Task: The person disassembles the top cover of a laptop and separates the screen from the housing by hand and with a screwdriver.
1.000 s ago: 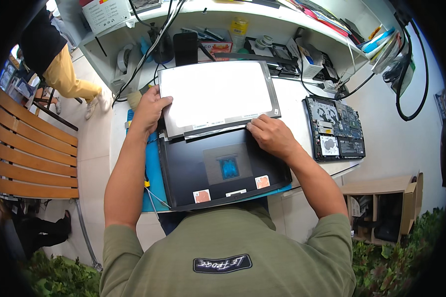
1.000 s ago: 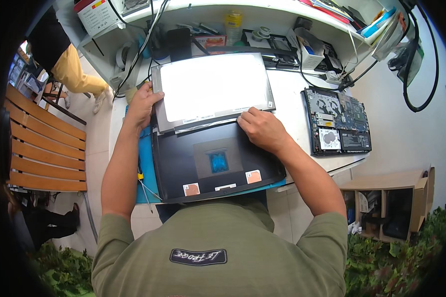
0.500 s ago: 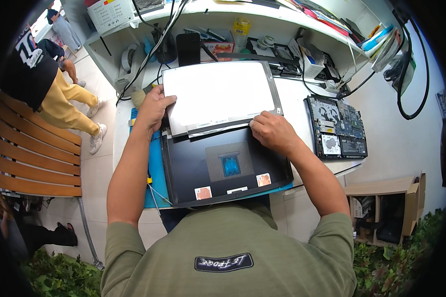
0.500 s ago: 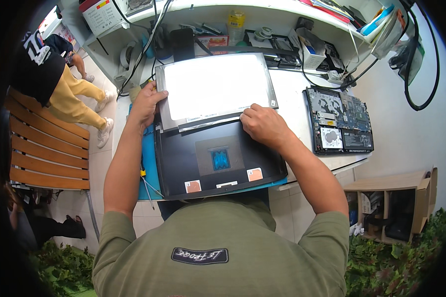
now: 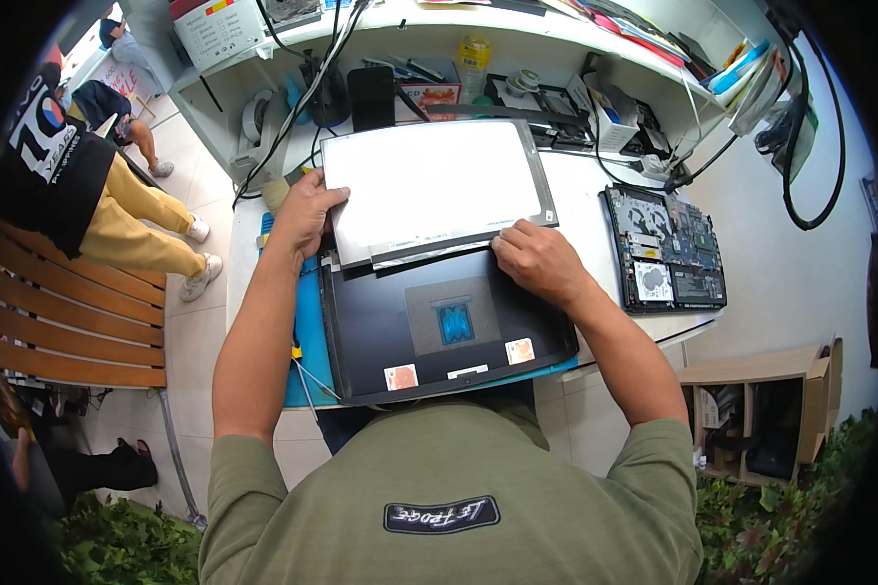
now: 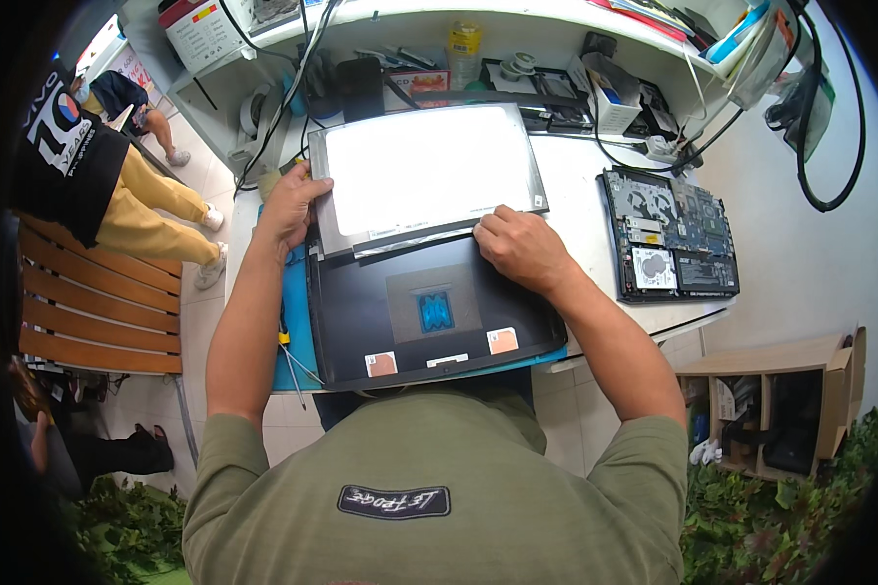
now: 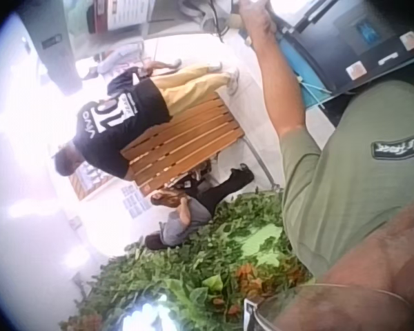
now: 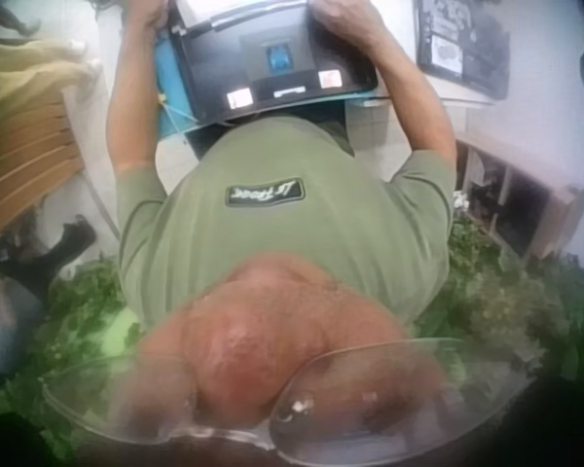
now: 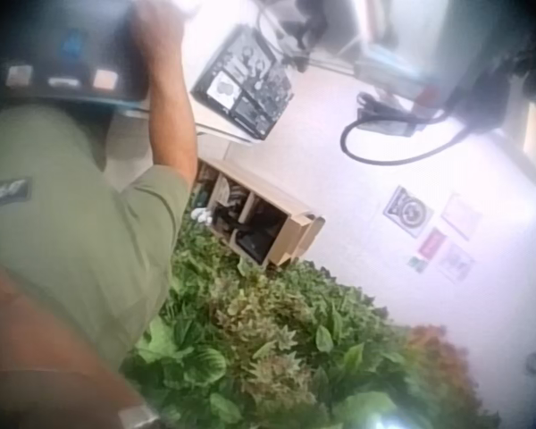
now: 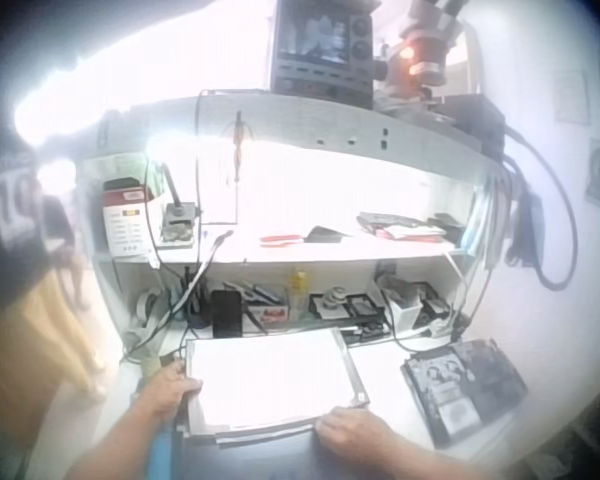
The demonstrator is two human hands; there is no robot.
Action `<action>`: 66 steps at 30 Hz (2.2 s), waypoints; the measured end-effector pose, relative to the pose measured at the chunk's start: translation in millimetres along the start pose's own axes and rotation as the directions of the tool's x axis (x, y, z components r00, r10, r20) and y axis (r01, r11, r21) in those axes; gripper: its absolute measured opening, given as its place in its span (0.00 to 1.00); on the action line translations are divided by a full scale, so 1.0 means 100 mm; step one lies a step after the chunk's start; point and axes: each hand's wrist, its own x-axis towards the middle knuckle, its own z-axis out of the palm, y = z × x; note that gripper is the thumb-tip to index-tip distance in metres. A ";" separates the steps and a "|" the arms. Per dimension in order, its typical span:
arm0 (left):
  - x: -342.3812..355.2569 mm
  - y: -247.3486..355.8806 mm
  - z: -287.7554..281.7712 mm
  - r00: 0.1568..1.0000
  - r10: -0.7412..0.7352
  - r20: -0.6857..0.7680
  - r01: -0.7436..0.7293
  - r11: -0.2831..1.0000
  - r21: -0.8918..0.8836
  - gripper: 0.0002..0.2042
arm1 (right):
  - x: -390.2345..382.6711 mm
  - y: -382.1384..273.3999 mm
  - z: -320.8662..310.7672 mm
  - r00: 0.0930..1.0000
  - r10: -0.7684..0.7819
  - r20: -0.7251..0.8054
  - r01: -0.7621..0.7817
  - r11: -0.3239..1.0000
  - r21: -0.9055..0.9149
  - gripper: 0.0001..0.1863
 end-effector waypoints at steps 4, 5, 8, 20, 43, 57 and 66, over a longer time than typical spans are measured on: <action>0.00 0.01 0.01 1.000 0.007 0.004 -0.007 1.000 0.007 0.29 | 0.00 0.00 0.00 0.999 0.023 -0.024 -0.023 1.000 0.002 0.03; 0.00 0.00 0.01 1.000 0.009 0.002 -0.009 1.000 0.005 0.29 | 0.00 -0.01 -0.01 0.999 0.032 -0.029 -0.032 0.999 0.006 0.03; 0.00 0.00 0.00 1.000 0.013 -0.003 -0.013 1.000 0.002 0.28 | 0.03 -0.02 -0.06 0.998 0.066 -0.004 -0.065 0.998 0.019 0.03; 0.01 0.03 -0.03 0.999 -0.030 0.038 0.031 0.999 -0.021 0.28 | 0.01 -0.04 0.00 0.994 0.074 0.085 -0.075 0.997 0.001 0.04; 0.08 -0.04 0.14 0.987 -0.158 0.020 0.159 0.977 -0.144 0.24 | -0.01 -0.02 0.06 0.996 0.007 -0.084 -0.007 1.000 -0.003 0.05; 0.10 -0.03 0.19 0.995 -0.092 -0.048 0.089 0.994 -0.061 0.25 | 0.01 0.04 0.04 0.988 -0.023 -0.155 0.037 0.995 0.088 0.05; 0.12 -0.07 0.19 0.997 -0.071 -0.023 0.069 0.995 -0.076 0.24 | -0.05 0.07 0.11 0.969 -0.073 -0.237 0.080 0.997 0.020 0.08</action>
